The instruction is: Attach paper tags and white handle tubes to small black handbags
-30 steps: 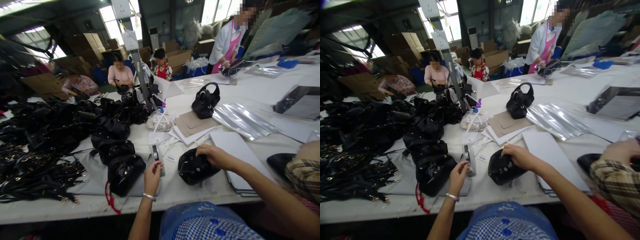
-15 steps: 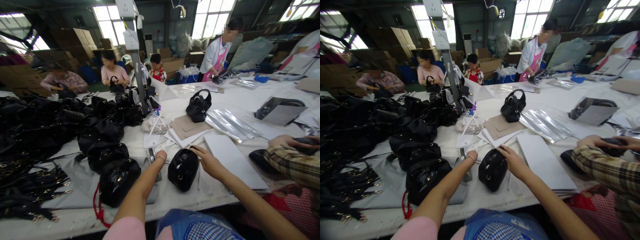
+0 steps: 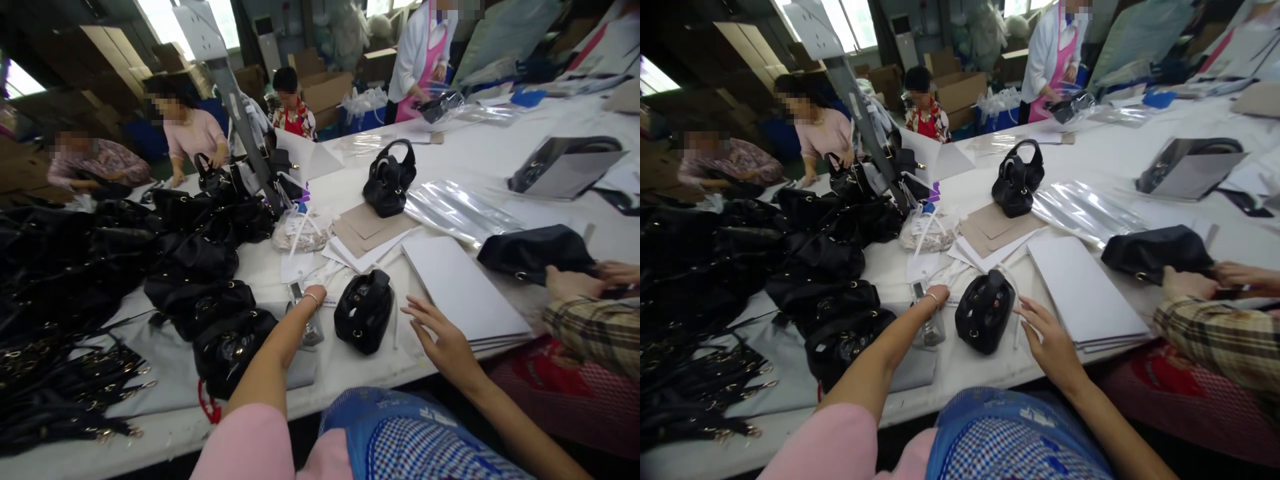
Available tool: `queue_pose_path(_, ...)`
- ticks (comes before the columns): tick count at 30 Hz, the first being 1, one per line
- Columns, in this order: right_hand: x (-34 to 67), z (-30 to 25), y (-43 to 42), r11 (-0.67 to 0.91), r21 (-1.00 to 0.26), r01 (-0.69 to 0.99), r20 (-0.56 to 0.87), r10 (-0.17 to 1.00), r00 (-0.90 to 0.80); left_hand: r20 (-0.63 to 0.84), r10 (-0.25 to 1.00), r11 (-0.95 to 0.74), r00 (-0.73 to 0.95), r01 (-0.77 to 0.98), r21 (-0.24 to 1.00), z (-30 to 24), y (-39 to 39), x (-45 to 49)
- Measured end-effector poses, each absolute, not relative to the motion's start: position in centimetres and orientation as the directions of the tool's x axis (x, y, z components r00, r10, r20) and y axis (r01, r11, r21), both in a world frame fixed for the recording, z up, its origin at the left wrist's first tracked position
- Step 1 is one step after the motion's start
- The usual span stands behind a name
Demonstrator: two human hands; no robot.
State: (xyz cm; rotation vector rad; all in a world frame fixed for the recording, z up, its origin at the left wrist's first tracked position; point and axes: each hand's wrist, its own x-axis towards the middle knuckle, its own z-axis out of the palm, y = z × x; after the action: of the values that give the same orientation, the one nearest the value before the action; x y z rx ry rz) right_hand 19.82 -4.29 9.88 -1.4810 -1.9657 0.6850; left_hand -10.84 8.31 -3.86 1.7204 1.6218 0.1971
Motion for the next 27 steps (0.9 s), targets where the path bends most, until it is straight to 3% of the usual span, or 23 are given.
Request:
queue_pose_path(4,21.0,9.0,-6.6,0.193,-0.758,0.623,0.063,0.972,-0.226,-0.475,0.857,0.089,0.2,0.851,0.518,-3.3,9.3,-11.7)
queue_pose_path(10,20.5,8.3,-7.5,0.077,-0.859,0.506,-0.073,0.96,-0.271,-0.487,0.844,0.133,0.226,0.79,0.598,-0.5,9.7,-12.6)
queue_pose_path(16,17.1,10.2,-5.1,0.132,-0.92,0.37,-0.006,0.937,-0.349,-0.392,0.885,0.139,0.25,0.662,0.736,5.1,8.5,-12.0)
queue_pose_path(22,12.8,11.7,-1.9,0.263,-0.915,0.305,0.161,0.933,-0.321,-0.252,0.905,0.147,0.341,0.305,0.941,13.4,3.9,-7.8)
queue_pose_path(27,12.1,13.5,-1.2,0.246,-0.937,0.248,0.135,0.909,-0.394,-0.115,0.95,-0.009,0.29,0.395,0.919,18.0,-0.2,-5.7)
